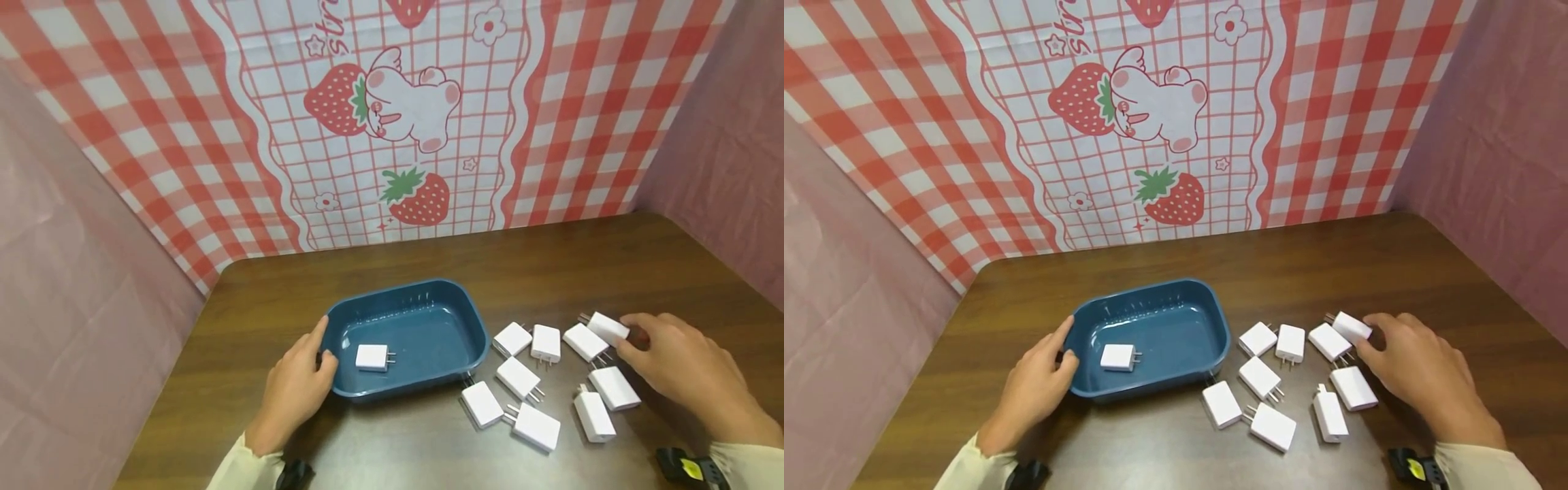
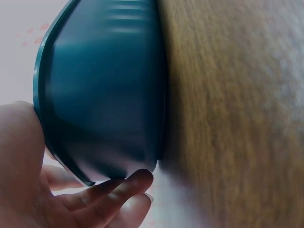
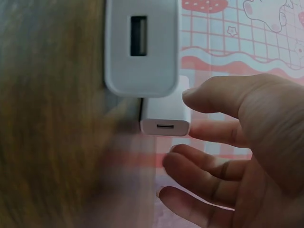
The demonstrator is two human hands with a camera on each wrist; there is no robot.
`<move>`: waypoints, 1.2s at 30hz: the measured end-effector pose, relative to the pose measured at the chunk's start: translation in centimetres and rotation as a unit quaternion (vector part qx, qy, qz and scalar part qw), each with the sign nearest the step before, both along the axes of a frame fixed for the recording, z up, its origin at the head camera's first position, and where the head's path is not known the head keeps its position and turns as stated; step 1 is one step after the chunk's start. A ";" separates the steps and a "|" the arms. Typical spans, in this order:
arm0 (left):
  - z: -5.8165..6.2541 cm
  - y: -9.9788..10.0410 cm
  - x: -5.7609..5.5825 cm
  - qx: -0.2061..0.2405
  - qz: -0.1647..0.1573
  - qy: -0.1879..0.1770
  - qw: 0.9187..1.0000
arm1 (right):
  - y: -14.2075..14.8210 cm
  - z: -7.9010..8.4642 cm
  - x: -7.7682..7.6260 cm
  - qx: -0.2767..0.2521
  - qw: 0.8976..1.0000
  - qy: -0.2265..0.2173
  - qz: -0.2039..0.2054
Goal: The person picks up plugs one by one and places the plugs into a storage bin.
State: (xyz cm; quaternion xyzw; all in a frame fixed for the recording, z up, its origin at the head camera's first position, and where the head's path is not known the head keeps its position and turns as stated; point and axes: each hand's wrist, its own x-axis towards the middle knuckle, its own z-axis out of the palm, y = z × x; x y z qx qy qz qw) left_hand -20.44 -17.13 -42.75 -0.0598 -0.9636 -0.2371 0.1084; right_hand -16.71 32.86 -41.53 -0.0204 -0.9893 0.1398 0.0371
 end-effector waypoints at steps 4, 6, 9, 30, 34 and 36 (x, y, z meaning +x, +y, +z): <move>-0.3 -0.1 0.1 0.001 0.004 -0.004 1.000 | 0.1 -0.4 -0.2 0.009 1.000 -0.014 -0.006; -0.3 -0.1 0.1 0.001 0.004 -0.005 1.000 | 0.1 -0.5 -0.3 0.009 1.000 -0.016 -0.007; -0.3 -0.1 0.1 0.002 0.005 -0.003 1.000 | 0.2 -0.4 -0.4 0.007 1.000 -0.015 -0.007; -0.1 0.0 0.1 -0.001 0.007 -0.004 1.000 | 0.0 -0.4 0.0 -0.012 1.000 -0.005 -0.025; -0.1 0.1 0.0 0.001 0.005 -0.004 1.000 | -0.2 -0.2 0.1 -0.011 0.999 0.015 -0.027; -0.2 0.1 -0.1 0.003 0.004 -0.004 1.000 | -0.4 0.0 0.2 -0.009 0.999 0.025 -0.027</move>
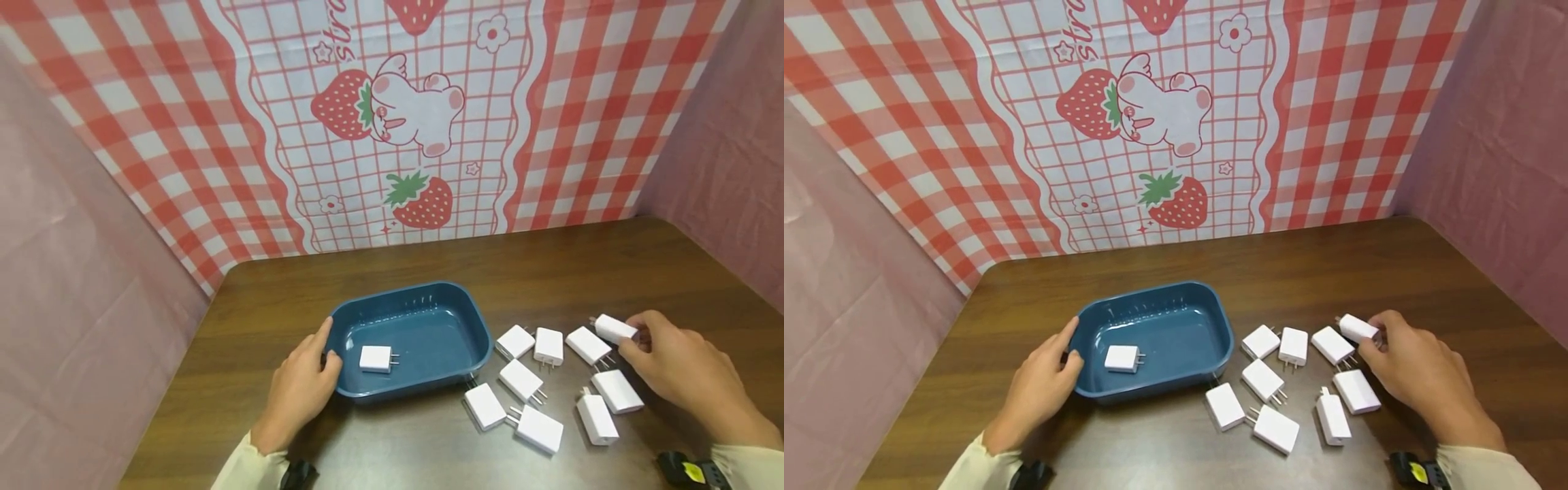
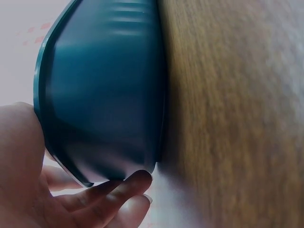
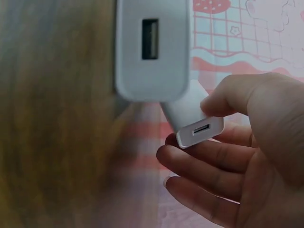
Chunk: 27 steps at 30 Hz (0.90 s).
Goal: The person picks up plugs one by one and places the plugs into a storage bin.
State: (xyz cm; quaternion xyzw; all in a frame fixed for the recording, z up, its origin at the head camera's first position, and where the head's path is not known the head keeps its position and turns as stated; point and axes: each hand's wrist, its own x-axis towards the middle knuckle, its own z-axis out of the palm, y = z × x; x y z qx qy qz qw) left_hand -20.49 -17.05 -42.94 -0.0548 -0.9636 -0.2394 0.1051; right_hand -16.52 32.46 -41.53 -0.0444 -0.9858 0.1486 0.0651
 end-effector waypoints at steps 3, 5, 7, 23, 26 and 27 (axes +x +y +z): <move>-0.1 0.0 0.0 0.003 0.000 -0.002 1.000 | -0.4 0.5 0.1 0.004 1.000 0.012 -0.009; -0.1 0.1 0.1 0.006 0.000 -0.001 1.000 | -0.6 0.8 0.2 0.002 1.000 0.021 -0.014; -0.1 0.1 0.1 0.010 -0.001 -0.001 1.000 | -0.7 1.1 0.2 -0.003 0.999 0.031 -0.020; 0.0 -0.1 0.1 0.010 -0.003 0.004 1.000 | -3.3 3.1 -0.7 -0.048 0.996 0.074 0.010; -0.1 -0.1 0.1 0.008 -0.005 0.012 1.000 | -4.1 3.2 -0.9 -0.054 0.995 0.083 0.019; -0.1 -0.2 0.1 0.008 -0.006 0.015 1.000 | -4.3 3.3 -0.9 -0.057 0.995 0.085 0.021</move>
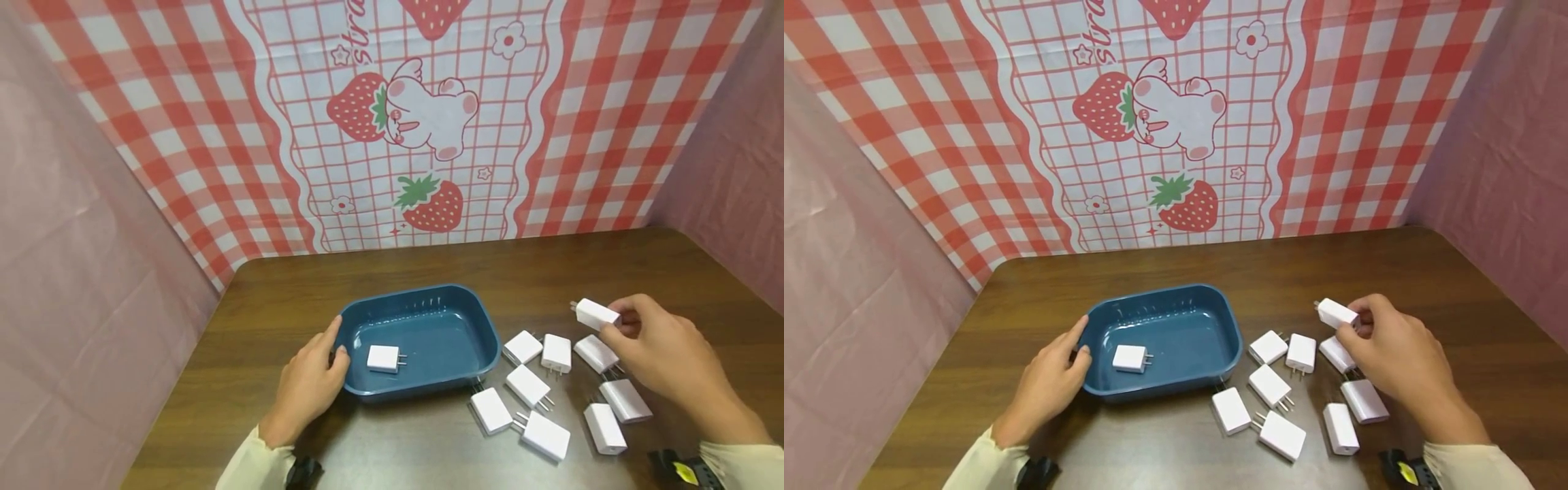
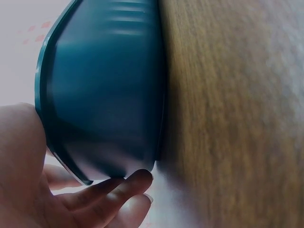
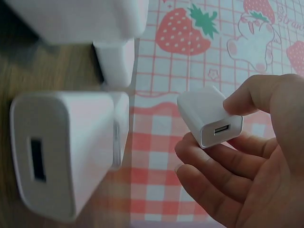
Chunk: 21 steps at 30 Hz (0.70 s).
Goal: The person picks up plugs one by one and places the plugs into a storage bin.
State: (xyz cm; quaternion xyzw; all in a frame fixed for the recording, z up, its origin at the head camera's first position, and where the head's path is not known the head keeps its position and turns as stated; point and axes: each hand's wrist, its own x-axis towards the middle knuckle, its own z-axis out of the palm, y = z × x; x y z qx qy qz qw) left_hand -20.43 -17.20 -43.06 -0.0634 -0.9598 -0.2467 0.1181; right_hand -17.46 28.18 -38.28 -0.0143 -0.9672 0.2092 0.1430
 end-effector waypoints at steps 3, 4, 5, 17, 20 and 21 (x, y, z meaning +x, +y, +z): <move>-0.1 -0.1 0.0 -0.002 0.000 0.005 1.000 | -0.7 0.2 -0.2 -0.005 1.000 0.007 0.007; -0.1 -0.1 0.0 -0.002 0.000 0.005 1.000 | -1.0 0.2 -0.2 -0.006 1.000 0.010 0.008; 0.0 -0.1 0.0 -0.001 0.001 0.004 1.000 | -1.2 0.2 -0.3 -0.008 1.000 0.010 0.012; 0.1 -0.2 -0.1 0.002 -0.006 0.024 1.000 | -4.3 0.0 -0.6 -0.016 0.998 0.052 0.039; 0.2 -0.3 0.0 0.001 -0.007 0.029 1.000 | -5.1 0.0 -0.6 -0.019 0.997 0.059 0.045; 0.2 -0.3 0.0 0.001 -0.008 0.031 0.999 | -5.4 0.1 -0.6 -0.021 0.997 0.060 0.046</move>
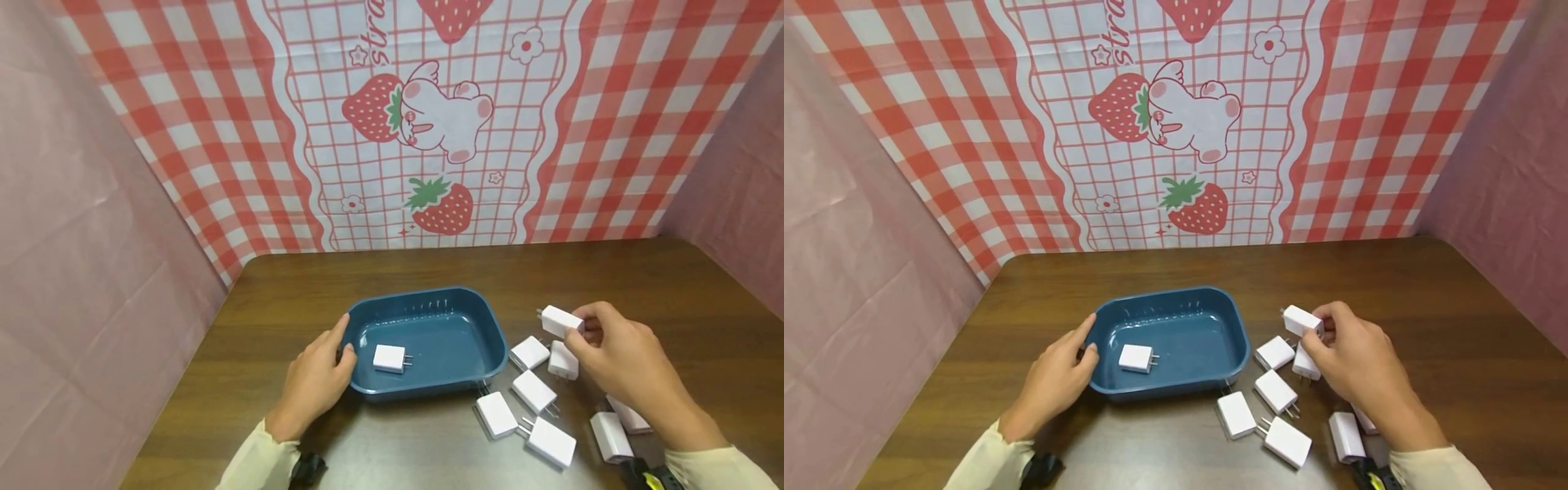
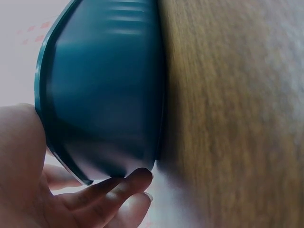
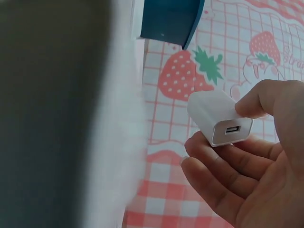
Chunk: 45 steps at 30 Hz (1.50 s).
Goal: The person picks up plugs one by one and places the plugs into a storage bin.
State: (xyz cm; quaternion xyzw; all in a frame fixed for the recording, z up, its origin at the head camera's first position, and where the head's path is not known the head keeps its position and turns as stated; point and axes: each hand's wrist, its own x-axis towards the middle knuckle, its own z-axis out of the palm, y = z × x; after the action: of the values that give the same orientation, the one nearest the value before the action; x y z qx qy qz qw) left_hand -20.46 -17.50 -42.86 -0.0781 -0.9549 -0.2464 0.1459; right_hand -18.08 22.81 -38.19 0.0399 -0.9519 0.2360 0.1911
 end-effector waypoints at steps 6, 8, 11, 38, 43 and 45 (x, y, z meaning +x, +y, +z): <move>-0.2 -0.1 -0.1 0.002 -0.001 -0.003 1.000 | -1.1 0.0 0.0 -0.016 1.000 0.002 0.009; -0.2 -0.1 -0.1 0.002 0.000 -0.003 1.000 | -1.4 -0.1 -0.1 -0.023 1.000 0.007 0.012; -0.2 -0.1 -0.1 0.001 0.000 -0.003 1.000 | -1.9 -0.1 -0.1 -0.040 0.999 0.011 0.019; -0.2 -0.4 -0.1 -0.006 0.006 -0.006 1.000 | -9.5 0.3 -2.0 -0.090 0.977 -0.067 0.180; -0.1 -0.3 -0.1 -0.004 0.004 -0.008 1.000 | -11.2 0.1 -2.4 -0.052 0.975 -0.079 0.201; -0.1 -0.2 -0.1 -0.003 0.001 -0.008 1.000 | -11.7 -0.1 -2.4 -0.044 0.974 -0.078 0.206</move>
State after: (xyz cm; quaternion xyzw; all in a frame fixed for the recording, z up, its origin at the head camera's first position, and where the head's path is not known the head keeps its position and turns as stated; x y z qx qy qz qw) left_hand -20.59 -17.73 -42.94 -0.0753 -0.9569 -0.2437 0.1387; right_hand -20.49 11.11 -38.29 0.2077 -0.9239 0.3146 0.0651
